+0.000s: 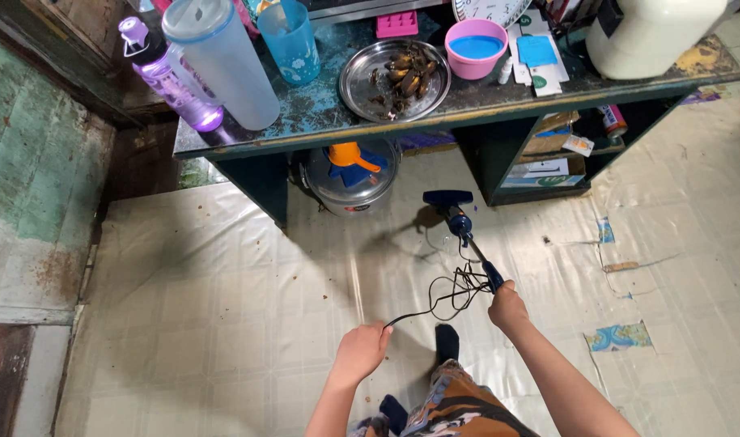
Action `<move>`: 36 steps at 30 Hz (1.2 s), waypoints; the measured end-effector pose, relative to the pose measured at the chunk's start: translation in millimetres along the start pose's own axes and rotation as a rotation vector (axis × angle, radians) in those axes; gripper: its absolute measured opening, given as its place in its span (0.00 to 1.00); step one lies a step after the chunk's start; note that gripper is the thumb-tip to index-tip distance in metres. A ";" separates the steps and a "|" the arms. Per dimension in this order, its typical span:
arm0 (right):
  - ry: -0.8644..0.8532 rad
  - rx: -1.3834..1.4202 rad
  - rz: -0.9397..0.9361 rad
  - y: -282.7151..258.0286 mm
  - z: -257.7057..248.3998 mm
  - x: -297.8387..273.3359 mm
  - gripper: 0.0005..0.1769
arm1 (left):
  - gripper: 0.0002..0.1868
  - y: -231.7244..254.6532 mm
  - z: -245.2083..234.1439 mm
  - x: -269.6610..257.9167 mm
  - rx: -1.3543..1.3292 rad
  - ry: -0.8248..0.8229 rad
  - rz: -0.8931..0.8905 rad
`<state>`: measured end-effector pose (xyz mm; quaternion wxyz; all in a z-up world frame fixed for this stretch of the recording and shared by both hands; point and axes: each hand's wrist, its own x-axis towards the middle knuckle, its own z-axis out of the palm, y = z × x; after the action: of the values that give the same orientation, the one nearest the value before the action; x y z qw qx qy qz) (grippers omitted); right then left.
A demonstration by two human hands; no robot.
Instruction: The person vacuums the floor, moving the vacuum head across a patterned surface and along the edges of furniture.
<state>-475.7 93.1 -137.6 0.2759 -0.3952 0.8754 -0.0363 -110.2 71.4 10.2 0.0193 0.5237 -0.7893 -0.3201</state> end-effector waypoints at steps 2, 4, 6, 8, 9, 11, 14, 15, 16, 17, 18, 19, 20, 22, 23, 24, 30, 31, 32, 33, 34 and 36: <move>-0.001 0.017 -0.020 -4.4 -7.1 32.4 0.19 | 0.20 6.1 -0.5 17.8 0.003 -0.011 -0.019; 0.002 0.037 -0.041 -15.0 -19.7 68.0 0.19 | 0.21 14.2 -3.0 40.4 0.008 -0.019 -0.034; 0.022 0.043 -0.076 -23.6 -33.1 101.9 0.20 | 0.19 24.6 -4.2 61.7 0.007 -0.008 -0.052; 0.012 0.040 -0.090 -31.8 -47.4 134.8 0.20 | 0.19 36.3 -6.4 87.3 0.007 -0.020 -0.073; 0.006 0.039 -0.102 -36.2 -53.9 150.7 0.20 | 0.20 42.1 -7.0 99.3 0.008 -0.031 -0.090; -0.011 0.056 -0.083 -44.9 -67.6 181.0 0.19 | 0.19 53.8 -8.2 121.5 0.008 -0.028 -0.096; -0.040 0.065 -0.062 -58.9 -85.8 218.9 0.19 | 0.19 66.4 -10.4 148.7 0.007 -0.016 -0.102; -0.049 0.058 -0.062 -64.0 -92.0 229.7 0.20 | 0.20 69.6 -10.7 156.5 0.005 -0.005 -0.100; -0.053 0.053 -0.065 -69.1 -98.4 240.2 0.20 | 0.20 71.7 -11.2 164.1 0.001 -0.004 -0.107; -0.076 0.065 -0.037 -73.0 -103.2 248.3 0.19 | 0.20 73.1 -11.0 169.3 0.002 -0.002 -0.117; -0.100 0.077 -0.009 -76.2 -106.8 255.0 0.19 | 0.20 74.2 -10.2 172.9 0.003 0.001 -0.127; -0.106 0.073 -0.011 -78.8 -108.8 261.1 0.19 | 0.20 74.0 -9.7 176.0 0.001 -0.001 -0.134; -0.102 0.077 -0.014 -79.5 -110.6 266.4 0.19 | 0.20 73.5 -9.4 178.9 0.024 -0.014 -0.131; -0.100 0.078 -0.019 -79.6 -112.9 274.6 0.19 | 0.20 72.4 -11.0 183.2 0.046 -0.025 -0.130; -0.085 0.079 -0.032 -79.1 -111.8 276.4 0.19 | 0.20 71.2 -11.4 184.9 0.030 -0.028 -0.131; -0.070 0.079 -0.045 -78.8 -109.8 275.7 0.19 | 0.20 69.7 -11.7 185.7 0.015 -0.030 -0.131; -0.107 0.157 0.044 -87.9 -108.6 235.5 0.19 | 0.20 55.0 -12.2 187.6 0.041 -0.002 -0.091; -0.104 0.159 0.050 -91.4 -105.2 225.2 0.19 | 0.20 51.2 -12.6 185.5 0.042 -0.006 -0.085; -0.112 0.169 0.073 -95.8 -100.2 215.2 0.19 | 0.20 47.3 -13.5 183.6 0.031 -0.019 -0.091; -0.117 0.181 0.096 -99.1 -96.6 206.6 0.19 | 0.20 43.1 -15.8 183.1 0.021 -0.032 -0.094; -0.112 0.185 0.103 -100.9 -93.1 198.2 0.19 | 0.20 38.7 -18.8 183.2 0.023 -0.035 -0.086; -0.102 0.172 0.088 -103.9 -79.6 175.7 0.19 | 0.20 27.0 -26.4 179.0 0.040 -0.020 -0.035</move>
<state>-540.7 -115.5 -120.9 0.3543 -0.3326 0.8704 -0.0789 -203.2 -84.9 -9.2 -0.0048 0.5343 -0.7864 -0.3100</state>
